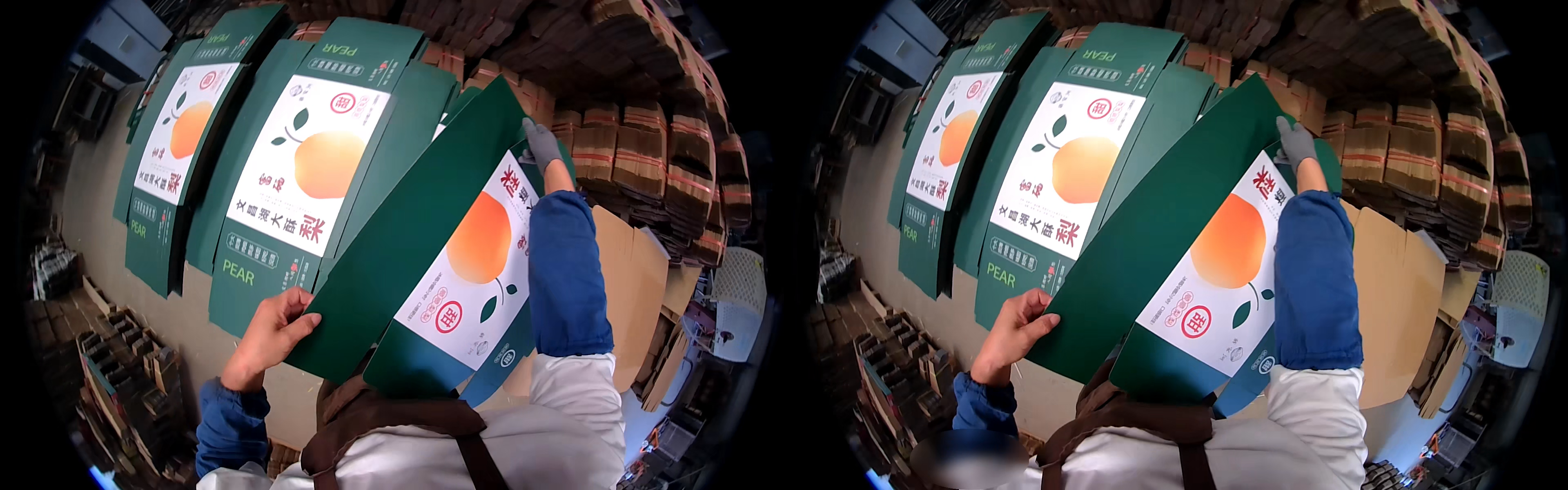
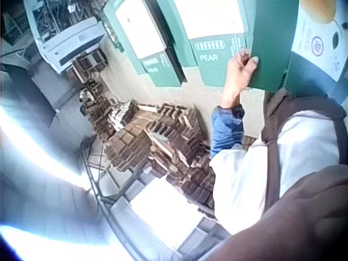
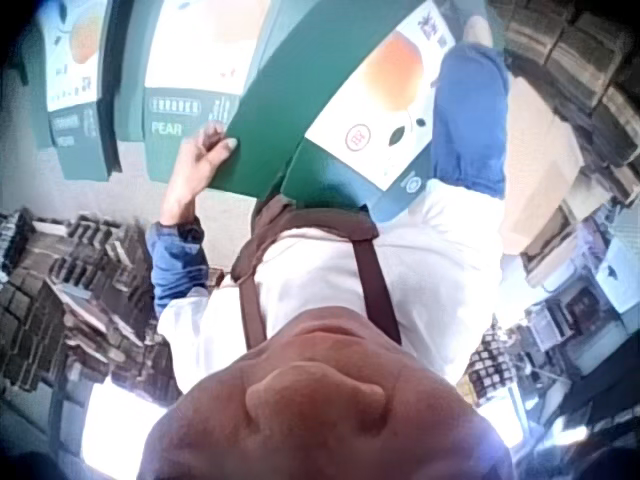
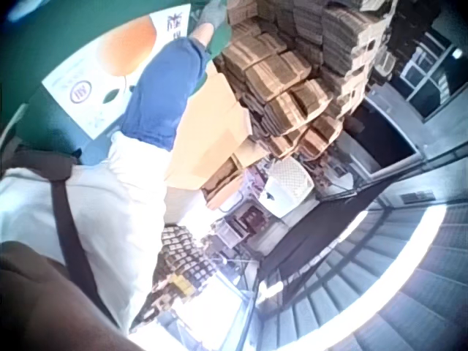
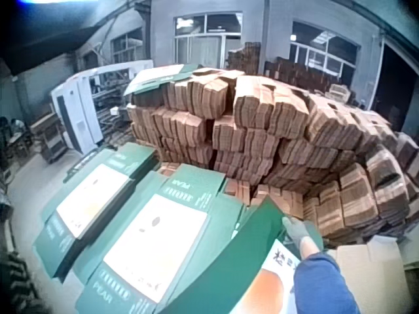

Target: The person folds flat green cardboard sheets into pear-shaped boxes. They repeatedly pick up a sheet, fold the sides to form the box structure, and place the finished box onto a growing stack on the floor.

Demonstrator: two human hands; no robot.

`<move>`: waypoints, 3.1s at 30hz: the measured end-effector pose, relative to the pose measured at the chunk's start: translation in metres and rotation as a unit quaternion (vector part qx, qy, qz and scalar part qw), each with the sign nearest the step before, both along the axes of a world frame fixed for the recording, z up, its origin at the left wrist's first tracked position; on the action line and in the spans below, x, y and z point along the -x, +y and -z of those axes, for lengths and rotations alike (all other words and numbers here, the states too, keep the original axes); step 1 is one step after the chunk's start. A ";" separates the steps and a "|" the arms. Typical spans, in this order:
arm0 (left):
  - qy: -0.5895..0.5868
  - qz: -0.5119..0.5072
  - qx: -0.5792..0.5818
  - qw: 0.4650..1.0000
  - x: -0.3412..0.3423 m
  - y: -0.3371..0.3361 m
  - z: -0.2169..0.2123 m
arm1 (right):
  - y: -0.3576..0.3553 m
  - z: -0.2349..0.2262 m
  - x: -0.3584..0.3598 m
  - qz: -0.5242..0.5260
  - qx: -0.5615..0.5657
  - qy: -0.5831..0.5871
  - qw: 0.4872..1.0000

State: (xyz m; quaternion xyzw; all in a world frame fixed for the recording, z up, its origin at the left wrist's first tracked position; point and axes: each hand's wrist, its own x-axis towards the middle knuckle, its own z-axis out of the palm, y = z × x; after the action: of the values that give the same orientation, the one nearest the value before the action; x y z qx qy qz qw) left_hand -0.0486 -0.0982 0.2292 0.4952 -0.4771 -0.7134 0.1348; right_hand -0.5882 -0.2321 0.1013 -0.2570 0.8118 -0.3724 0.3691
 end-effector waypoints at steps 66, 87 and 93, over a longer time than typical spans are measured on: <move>-0.214 -0.088 0.262 0.937 0.001 0.022 0.204 | -0.156 0.089 -0.028 -0.377 0.082 0.276 0.880; -0.254 -0.005 0.232 0.939 0.005 0.007 0.188 | -0.137 0.085 -0.074 -0.180 0.135 0.148 0.963; -0.252 0.000 0.239 0.938 0.004 0.008 0.190 | -0.136 0.086 -0.078 -0.173 0.124 0.160 0.964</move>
State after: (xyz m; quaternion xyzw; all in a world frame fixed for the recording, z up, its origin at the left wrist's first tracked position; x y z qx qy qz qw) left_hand -0.0527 -0.0906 0.0397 0.6118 -0.6517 -0.4307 0.1242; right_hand -0.5100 -0.3685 0.0157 -0.4935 0.7508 -0.3546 0.2588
